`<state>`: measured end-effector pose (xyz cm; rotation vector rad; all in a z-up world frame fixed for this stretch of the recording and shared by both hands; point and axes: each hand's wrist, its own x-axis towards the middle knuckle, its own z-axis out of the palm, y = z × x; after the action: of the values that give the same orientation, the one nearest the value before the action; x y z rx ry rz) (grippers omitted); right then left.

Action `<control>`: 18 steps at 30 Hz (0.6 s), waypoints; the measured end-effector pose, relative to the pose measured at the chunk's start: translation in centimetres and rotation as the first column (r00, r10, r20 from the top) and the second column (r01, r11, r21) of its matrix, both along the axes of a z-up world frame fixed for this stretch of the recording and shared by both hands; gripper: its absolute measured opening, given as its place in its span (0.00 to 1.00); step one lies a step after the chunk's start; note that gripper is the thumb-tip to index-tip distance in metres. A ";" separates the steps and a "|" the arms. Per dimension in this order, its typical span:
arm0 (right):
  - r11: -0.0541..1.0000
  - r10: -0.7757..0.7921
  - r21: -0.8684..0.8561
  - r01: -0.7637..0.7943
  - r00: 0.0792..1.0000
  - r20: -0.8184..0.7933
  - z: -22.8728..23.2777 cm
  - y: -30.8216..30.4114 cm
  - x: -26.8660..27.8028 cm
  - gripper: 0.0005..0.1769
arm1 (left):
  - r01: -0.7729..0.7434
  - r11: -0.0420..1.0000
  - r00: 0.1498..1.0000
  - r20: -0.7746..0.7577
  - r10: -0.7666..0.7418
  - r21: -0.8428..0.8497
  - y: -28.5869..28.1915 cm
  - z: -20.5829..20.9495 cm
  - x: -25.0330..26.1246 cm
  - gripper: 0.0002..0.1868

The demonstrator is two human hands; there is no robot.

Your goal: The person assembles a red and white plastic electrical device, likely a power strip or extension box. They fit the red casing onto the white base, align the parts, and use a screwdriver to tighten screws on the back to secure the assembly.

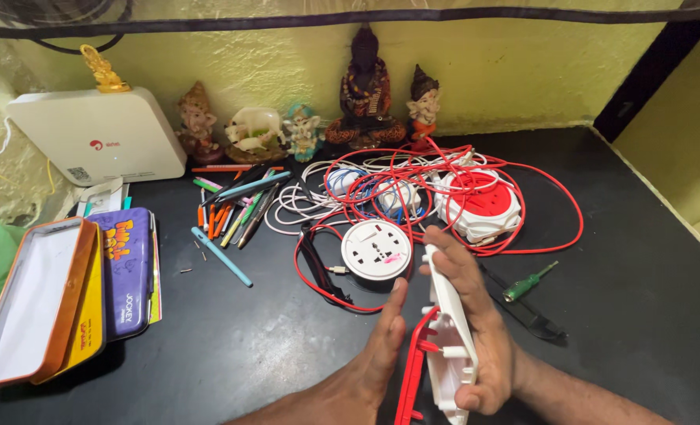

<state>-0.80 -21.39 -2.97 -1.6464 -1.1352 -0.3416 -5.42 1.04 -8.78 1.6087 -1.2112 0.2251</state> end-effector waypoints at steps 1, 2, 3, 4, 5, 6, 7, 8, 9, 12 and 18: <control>1.000 0.031 -0.002 -0.031 0.999 -0.029 -0.2 0.3 0.1 0.63 | -0.018 1.000 1.000 0.013 0.018 -0.019 -0.1 0.2 0.0 0.68; 0.998 0.061 -0.004 -0.061 0.997 -0.057 -0.3 0.4 0.1 0.62 | -0.034 0.999 0.999 0.026 0.035 -0.038 -0.1 0.5 0.0 0.69; 0.994 0.107 0.021 -0.105 0.986 -0.131 -0.4 0.5 0.1 0.64 | -0.045 0.998 0.997 0.054 0.047 -0.035 0.0 0.9 0.0 0.66; 0.988 0.153 0.049 -0.146 0.967 -0.204 -0.4 0.6 0.2 0.66 | -0.056 0.998 0.995 0.081 0.058 -0.031 0.2 1.2 -0.1 0.64; 0.980 0.199 0.080 -0.184 0.941 -0.274 -0.3 0.6 0.3 0.68 | -0.067 0.997 0.992 0.109 0.070 -0.027 0.4 1.5 -0.2 0.62; 0.978 0.210 0.074 -0.198 0.944 -0.254 -0.2 0.7 0.4 0.68 | -0.075 0.997 0.986 0.144 0.078 -0.029 0.5 1.8 -0.3 0.58; 0.975 0.220 0.067 -0.210 0.947 -0.234 -0.1 0.7 0.4 0.67 | -0.082 0.996 0.980 0.179 0.086 -0.032 0.6 2.1 -0.3 0.55; 0.974 0.227 0.060 -0.220 0.950 -0.215 0.1 0.6 0.3 0.67 | -0.086 0.996 0.973 0.213 0.091 -0.036 0.5 2.3 -0.4 0.52; 0.977 0.215 0.047 -0.210 0.954 -0.211 0.2 0.6 0.3 0.67 | -0.108 0.994 0.963 0.248 0.107 -0.009 0.6 2.5 -0.4 0.50; 0.977 0.213 0.021 -0.213 0.957 -0.196 0.6 0.5 -0.2 0.66 | -0.138 0.990 0.945 0.302 0.123 0.030 0.8 3.0 -0.4 0.48; 0.969 0.243 0.018 -0.248 0.929 -0.279 0.9 1.6 -0.3 0.70 | -0.130 0.991 0.962 0.237 0.133 -0.031 0.6 3.4 -0.5 0.52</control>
<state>-1.13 -19.80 -2.09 -1.4905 -1.1133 0.0620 -5.93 1.60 -5.37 1.6855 -1.2799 0.5247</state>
